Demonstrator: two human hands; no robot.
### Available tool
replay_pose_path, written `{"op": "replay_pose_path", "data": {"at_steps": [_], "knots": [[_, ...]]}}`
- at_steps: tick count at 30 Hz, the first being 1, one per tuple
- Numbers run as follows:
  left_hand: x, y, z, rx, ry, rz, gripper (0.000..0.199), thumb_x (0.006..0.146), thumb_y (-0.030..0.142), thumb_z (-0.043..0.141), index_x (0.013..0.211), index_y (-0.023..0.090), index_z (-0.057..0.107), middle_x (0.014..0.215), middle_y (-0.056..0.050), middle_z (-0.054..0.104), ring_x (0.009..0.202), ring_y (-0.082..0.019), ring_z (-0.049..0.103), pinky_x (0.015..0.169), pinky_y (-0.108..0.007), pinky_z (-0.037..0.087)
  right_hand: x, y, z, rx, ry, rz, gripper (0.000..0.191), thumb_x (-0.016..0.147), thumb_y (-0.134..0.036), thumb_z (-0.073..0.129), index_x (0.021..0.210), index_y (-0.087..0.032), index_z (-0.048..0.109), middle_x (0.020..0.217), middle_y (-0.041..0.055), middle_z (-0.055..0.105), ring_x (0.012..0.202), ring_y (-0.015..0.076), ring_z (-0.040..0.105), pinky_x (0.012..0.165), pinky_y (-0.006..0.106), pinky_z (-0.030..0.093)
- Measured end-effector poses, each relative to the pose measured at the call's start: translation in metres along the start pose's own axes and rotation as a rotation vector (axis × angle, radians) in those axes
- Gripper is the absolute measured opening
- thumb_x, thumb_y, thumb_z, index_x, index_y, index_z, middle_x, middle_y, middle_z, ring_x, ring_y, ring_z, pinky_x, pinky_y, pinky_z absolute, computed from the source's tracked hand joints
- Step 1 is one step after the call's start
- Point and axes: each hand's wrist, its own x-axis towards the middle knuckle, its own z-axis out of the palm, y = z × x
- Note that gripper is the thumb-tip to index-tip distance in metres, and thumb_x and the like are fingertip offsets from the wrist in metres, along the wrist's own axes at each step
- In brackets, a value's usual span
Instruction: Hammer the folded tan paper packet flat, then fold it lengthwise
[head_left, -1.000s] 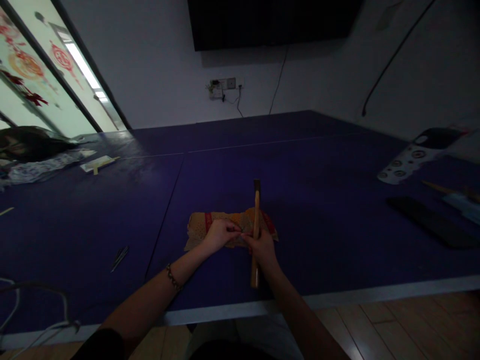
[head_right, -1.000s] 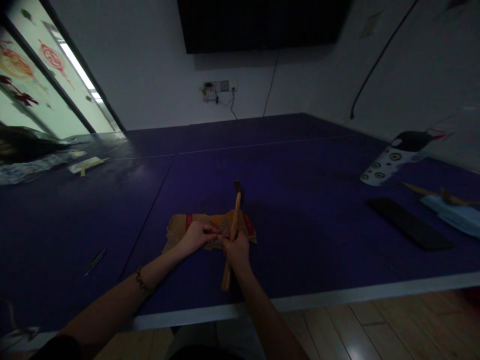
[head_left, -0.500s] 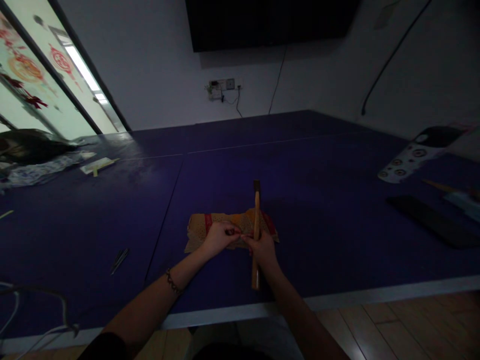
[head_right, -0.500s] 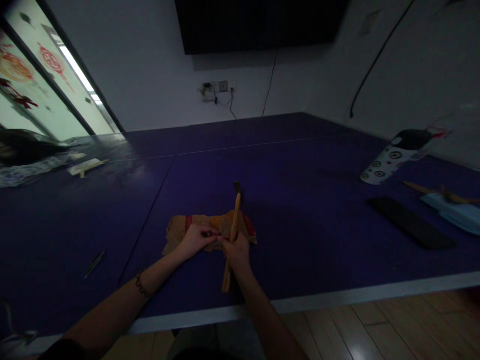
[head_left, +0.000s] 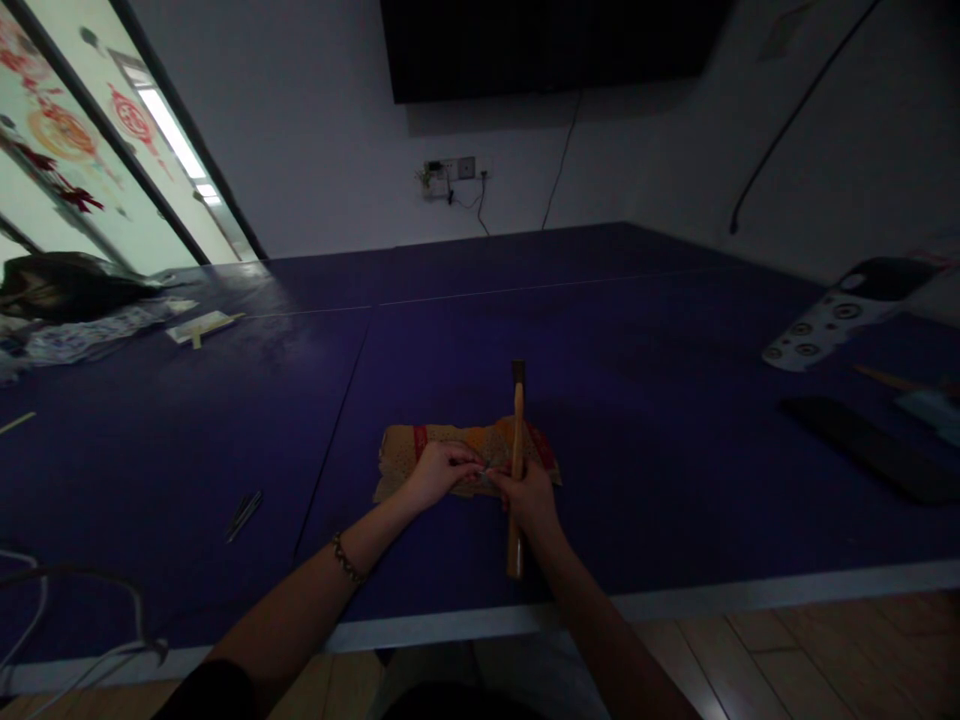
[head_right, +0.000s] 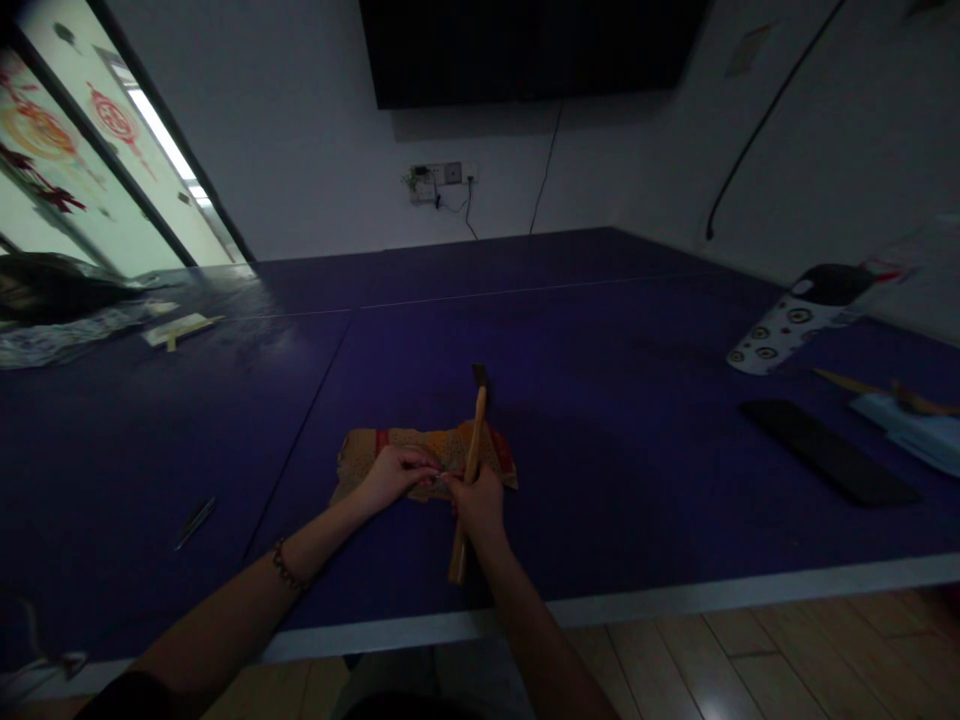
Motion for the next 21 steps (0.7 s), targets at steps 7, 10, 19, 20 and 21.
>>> {"op": "replay_pose_path", "data": {"at_steps": [7, 10, 19, 20, 21], "knots": [[0.000, -0.006, 0.002, 0.063, 0.037, 0.031, 0.015, 0.072, 0.024, 0.059, 0.068, 0.014, 0.068, 0.062, -0.001, 0.061, 0.052, -0.010, 0.056, 0.053, -0.020, 0.044, -0.002, -0.004, -0.001, 0.002, -0.002, -0.001, 0.020, 0.050, -0.019, 0.063, 0.058, -0.020, 0.044, 0.035, -0.0084, 0.046, 0.026, 0.0096, 0.040, 0.027, 0.022, 0.032], [-0.001, -0.003, 0.001, 0.142, 0.053, 0.055, 0.013, 0.071, 0.022, 0.060, 0.065, 0.014, 0.068, 0.057, -0.001, 0.059, 0.055, -0.011, 0.056, 0.054, -0.020, 0.043, -0.002, -0.004, 0.000, -0.002, 0.009, -0.007, 0.018, 0.050, -0.020, 0.063, 0.057, -0.020, 0.046, 0.032, -0.0091, 0.043, 0.026, 0.0096, 0.039, 0.027, 0.021, 0.031], [-0.001, 0.005, 0.000, 0.110, 0.071, 0.078, 0.008, 0.066, 0.017, 0.065, 0.060, 0.013, 0.068, 0.064, -0.003, 0.060, 0.064, -0.013, 0.056, 0.057, -0.021, 0.043, -0.002, -0.003, 0.000, 0.006, 0.030, -0.036, 0.014, 0.052, -0.022, 0.061, 0.055, -0.018, 0.049, 0.029, -0.0090, 0.040, 0.025, 0.0100, 0.038, 0.028, 0.022, 0.028], [-0.002, 0.005, 0.000, 0.106, 0.065, 0.072, 0.008, 0.067, 0.017, 0.065, 0.061, 0.013, 0.069, 0.063, -0.002, 0.059, 0.063, -0.013, 0.055, 0.056, -0.021, 0.042, -0.002, -0.003, 0.000, 0.011, 0.027, -0.040, 0.014, 0.052, -0.022, 0.062, 0.055, -0.018, 0.049, 0.029, -0.0089, 0.040, 0.025, 0.0101, 0.038, 0.028, 0.022, 0.028], [-0.002, 0.004, 0.000, 0.102, 0.057, 0.066, 0.008, 0.067, 0.017, 0.064, 0.062, 0.013, 0.069, 0.061, -0.002, 0.058, 0.060, -0.012, 0.055, 0.054, -0.020, 0.042, -0.002, -0.003, 0.000, 0.017, 0.022, -0.045, 0.014, 0.052, -0.023, 0.062, 0.055, -0.019, 0.049, 0.029, -0.0087, 0.041, 0.025, 0.0101, 0.038, 0.028, 0.022, 0.028]]}}
